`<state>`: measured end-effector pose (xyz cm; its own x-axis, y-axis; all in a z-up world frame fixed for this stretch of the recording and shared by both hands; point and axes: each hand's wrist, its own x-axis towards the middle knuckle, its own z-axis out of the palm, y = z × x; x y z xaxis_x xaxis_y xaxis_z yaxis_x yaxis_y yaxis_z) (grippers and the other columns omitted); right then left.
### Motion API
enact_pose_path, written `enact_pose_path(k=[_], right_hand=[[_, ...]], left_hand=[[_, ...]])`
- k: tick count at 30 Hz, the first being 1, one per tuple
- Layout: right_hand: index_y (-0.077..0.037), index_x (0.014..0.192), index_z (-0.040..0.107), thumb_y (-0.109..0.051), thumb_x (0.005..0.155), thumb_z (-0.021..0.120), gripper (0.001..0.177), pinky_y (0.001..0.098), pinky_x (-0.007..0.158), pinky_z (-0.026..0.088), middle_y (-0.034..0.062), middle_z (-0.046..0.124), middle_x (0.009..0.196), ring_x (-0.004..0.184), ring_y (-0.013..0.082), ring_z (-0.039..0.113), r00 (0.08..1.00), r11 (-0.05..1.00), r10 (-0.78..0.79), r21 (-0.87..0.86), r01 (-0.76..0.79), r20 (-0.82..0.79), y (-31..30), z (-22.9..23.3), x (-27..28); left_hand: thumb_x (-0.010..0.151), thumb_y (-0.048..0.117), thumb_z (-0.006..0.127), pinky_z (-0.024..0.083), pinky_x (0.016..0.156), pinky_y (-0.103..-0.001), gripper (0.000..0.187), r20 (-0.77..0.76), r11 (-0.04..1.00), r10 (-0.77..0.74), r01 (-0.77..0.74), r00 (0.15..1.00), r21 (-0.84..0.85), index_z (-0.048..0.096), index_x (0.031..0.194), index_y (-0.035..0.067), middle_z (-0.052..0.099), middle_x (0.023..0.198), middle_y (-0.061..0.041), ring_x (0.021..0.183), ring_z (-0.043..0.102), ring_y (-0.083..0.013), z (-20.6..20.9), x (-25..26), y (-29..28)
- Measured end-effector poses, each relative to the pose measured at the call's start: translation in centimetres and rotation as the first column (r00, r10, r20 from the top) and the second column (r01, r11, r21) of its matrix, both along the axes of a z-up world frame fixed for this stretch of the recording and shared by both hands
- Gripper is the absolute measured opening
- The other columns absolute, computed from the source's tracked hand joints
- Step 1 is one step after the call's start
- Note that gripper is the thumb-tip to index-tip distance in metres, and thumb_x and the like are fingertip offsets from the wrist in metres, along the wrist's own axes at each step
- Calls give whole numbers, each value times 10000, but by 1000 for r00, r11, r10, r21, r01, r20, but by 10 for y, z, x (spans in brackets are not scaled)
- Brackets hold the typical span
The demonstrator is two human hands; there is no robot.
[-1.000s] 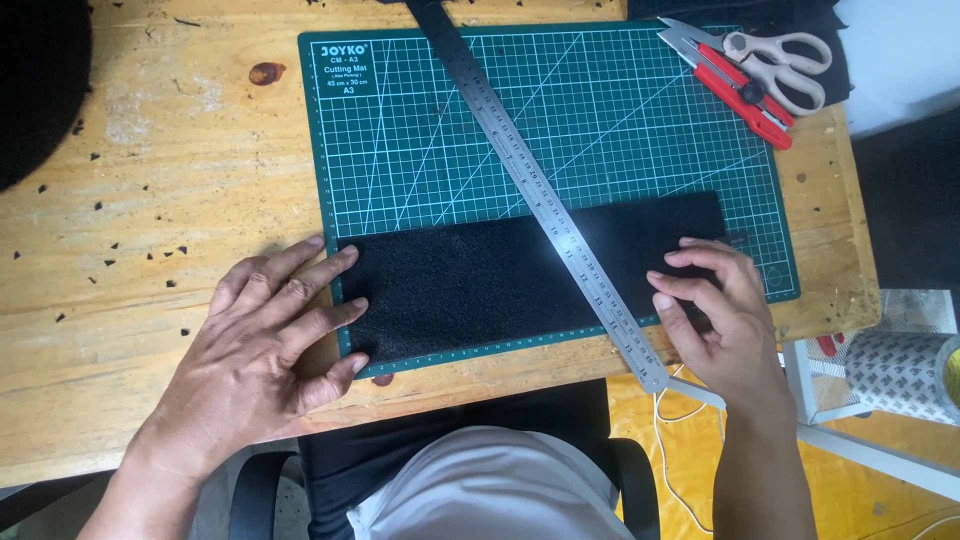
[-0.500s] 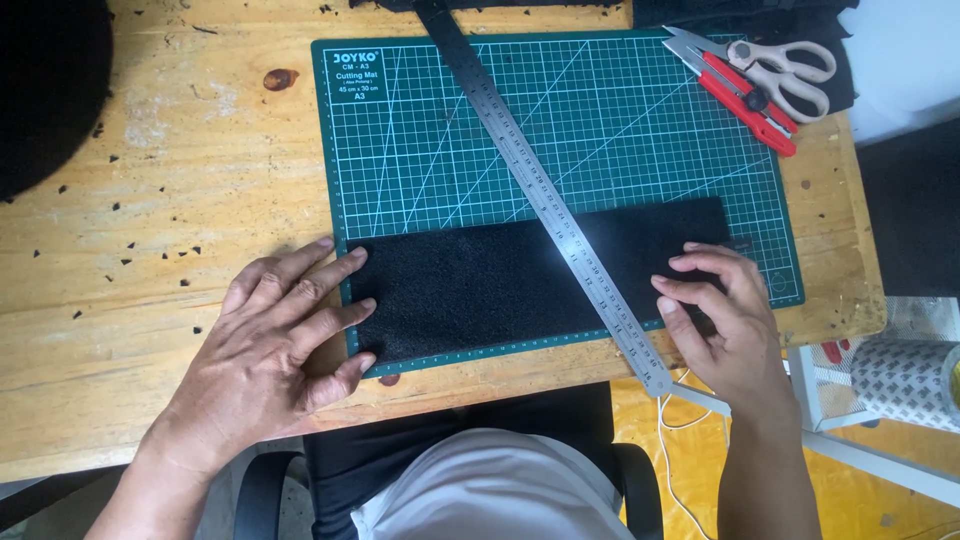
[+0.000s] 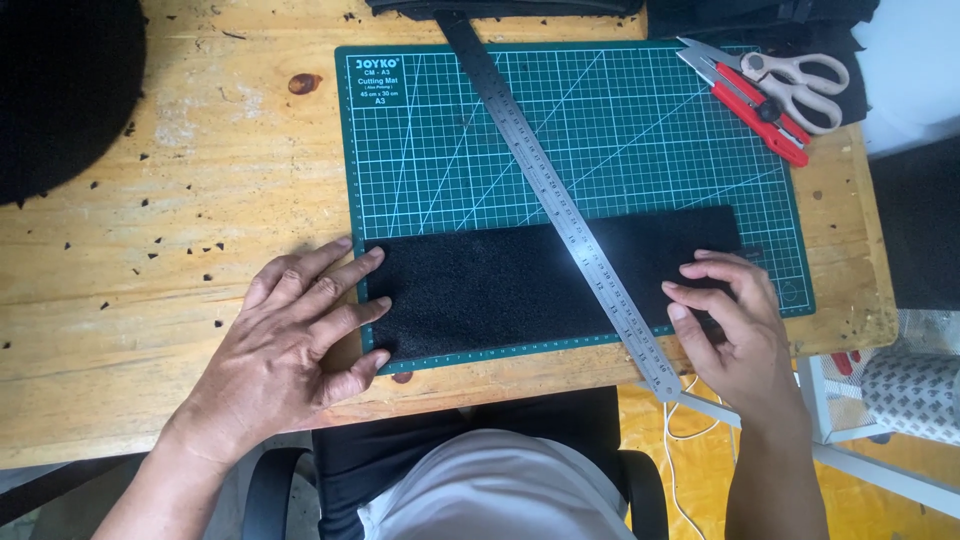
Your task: Measuring and cutting strips of black fabric using a metal ruler, scissors, and a utility knife on a cutting mat.
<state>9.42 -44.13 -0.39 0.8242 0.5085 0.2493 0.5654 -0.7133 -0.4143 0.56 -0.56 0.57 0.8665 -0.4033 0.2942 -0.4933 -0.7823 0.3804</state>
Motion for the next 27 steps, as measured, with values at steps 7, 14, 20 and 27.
enact_pose_path(k=[7,14,20,27], right_hand=[[-59,1182,737,-153,1001,633,230,452,1147,451,87,613,1277,1354,294,534,999,1000,15,-8,-15,-32,3,9,-1],[-35,1237,703,-173,1023,599,275,496,1152,429,121,665,1296,1291,298,593,999,996,-20,-91,23,34,8,14,1],[41,1236,690,-126,1031,624,273,541,1190,424,185,663,1283,1299,354,595,979,999,0,-49,10,202,38,20,-2],[-119,1594,271,-387,998,629,745,512,1326,198,155,333,1674,1572,332,265,946,937,325,-135,-321,3,145,21,-56]], left_hand=[[951,489,610,307,1163,-543,460,-31,1000,4,-4,1000,23,692,1240,141,492,1578,-125,1495,412,-354,-4,-1,1],[958,480,614,288,1187,-543,454,-16,1000,-11,11,1000,-4,697,1228,125,498,1564,-142,1490,406,-369,-5,-1,2],[956,482,612,285,1180,-535,449,-13,1000,-5,5,1000,-9,710,1216,128,501,1562,-139,1489,404,-367,-10,-1,3],[959,497,615,300,1168,-545,470,5,1000,-10,10,1000,5,684,1251,136,500,1564,-142,1480,422,-381,-10,-2,4]])
